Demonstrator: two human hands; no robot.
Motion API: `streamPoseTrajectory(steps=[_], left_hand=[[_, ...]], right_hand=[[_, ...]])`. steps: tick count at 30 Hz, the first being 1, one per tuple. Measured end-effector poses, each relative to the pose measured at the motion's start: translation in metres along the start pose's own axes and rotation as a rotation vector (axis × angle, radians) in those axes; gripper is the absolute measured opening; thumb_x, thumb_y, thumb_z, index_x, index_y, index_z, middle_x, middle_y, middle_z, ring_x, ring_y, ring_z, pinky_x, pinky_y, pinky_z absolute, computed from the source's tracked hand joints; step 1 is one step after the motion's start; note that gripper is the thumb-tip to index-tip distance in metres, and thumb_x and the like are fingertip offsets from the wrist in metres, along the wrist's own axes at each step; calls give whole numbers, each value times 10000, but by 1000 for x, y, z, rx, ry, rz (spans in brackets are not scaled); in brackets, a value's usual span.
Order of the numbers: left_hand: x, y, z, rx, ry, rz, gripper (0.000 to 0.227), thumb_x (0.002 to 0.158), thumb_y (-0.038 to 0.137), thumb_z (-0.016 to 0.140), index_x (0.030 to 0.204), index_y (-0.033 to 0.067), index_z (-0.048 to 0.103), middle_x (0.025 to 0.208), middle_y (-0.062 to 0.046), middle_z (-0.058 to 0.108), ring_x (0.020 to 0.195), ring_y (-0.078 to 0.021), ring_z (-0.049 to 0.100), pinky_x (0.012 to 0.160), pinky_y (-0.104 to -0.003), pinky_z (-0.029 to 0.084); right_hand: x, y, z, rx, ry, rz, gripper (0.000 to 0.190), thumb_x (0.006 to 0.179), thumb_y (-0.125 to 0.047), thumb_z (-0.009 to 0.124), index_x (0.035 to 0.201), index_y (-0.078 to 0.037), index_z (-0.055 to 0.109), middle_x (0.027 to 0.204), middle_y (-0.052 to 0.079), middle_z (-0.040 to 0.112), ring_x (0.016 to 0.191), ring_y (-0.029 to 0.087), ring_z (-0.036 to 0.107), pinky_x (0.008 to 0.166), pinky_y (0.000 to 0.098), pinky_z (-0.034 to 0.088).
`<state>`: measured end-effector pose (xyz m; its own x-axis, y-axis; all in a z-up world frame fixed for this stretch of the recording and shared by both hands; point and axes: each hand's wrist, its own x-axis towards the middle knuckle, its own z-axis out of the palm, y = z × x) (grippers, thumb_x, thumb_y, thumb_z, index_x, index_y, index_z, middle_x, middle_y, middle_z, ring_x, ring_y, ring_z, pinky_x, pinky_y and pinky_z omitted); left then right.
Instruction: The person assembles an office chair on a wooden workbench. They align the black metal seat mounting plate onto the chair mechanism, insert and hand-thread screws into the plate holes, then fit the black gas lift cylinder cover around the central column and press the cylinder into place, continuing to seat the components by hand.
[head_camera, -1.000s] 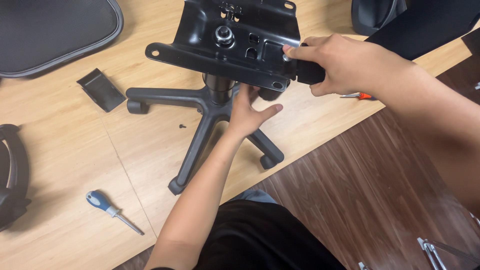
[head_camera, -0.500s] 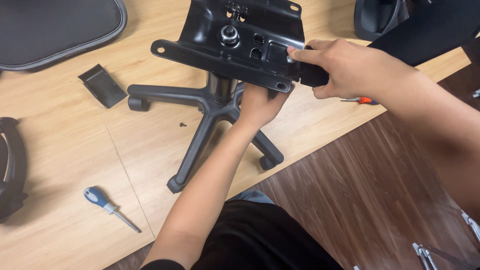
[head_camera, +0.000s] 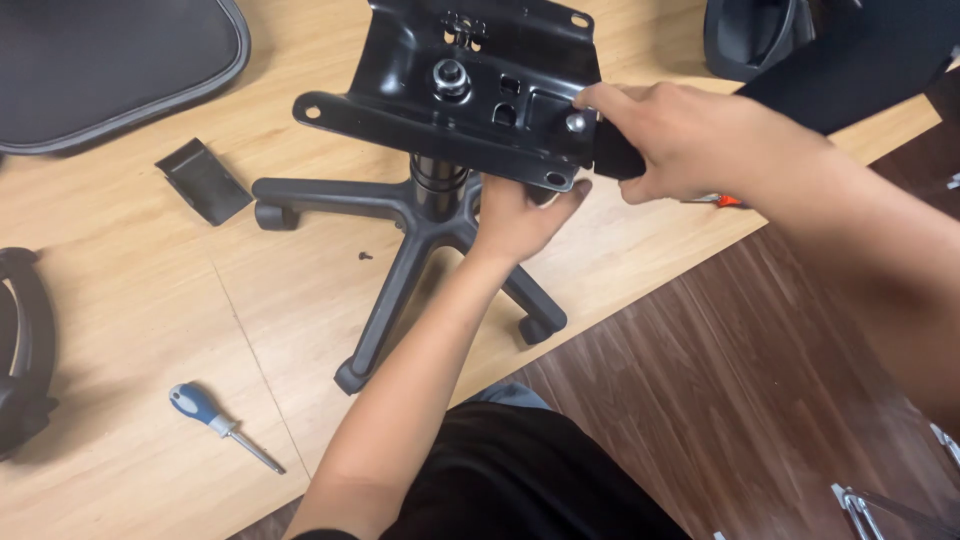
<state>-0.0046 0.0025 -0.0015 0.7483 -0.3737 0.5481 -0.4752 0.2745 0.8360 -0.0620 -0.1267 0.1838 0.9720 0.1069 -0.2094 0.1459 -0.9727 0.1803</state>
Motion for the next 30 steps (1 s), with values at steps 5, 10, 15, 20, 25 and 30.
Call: streamPoseTrajectory(steps=[5,10,15,20,25,30], left_hand=[[-2,-10,0,-71,2,-27,304,831,91,848,1084,43,686,1030,-30,714,964,-129,724,821,-285,621],[-2,-13,0,63,-38,-113,336,786,97,855,1088,57,713,977,-24,714,867,-131,683,754,-302,575],[-22,-58,-23,-26,-63,-190,478,743,62,832,1185,46,650,1073,-57,683,988,-175,657,844,-339,552],[-21,-60,-33,-775,-91,-539,492,880,94,625,1354,13,523,1274,-118,631,1202,-244,632,963,-435,560],[-20,-68,-31,-1053,-87,-730,385,1043,189,497,1337,-57,535,1296,-213,650,1233,-427,612,994,-500,537],[-39,-112,-35,-714,-13,-510,540,847,-80,657,1356,1,495,1336,-126,591,1315,-298,544,1082,-409,450]], right_hand=[[1,5,9,39,-109,85,805,803,-229,790,1509,-169,407,942,174,735,897,322,727,769,442,586],[-6,2,4,109,109,-65,839,654,-124,798,1425,-192,475,1279,74,621,919,330,698,687,486,574],[-6,0,-2,87,47,-16,772,675,-124,793,1397,-279,568,1240,46,612,915,303,697,694,473,580],[-6,2,0,90,37,-7,800,674,-106,798,1418,-301,579,1199,84,602,890,307,691,695,472,575],[-8,-2,-1,140,48,15,790,677,-65,787,1409,-290,592,1182,71,616,878,307,699,709,465,576],[-8,-2,-2,157,54,-1,799,665,-73,799,1405,-288,589,1208,74,606,875,323,696,707,481,569]])
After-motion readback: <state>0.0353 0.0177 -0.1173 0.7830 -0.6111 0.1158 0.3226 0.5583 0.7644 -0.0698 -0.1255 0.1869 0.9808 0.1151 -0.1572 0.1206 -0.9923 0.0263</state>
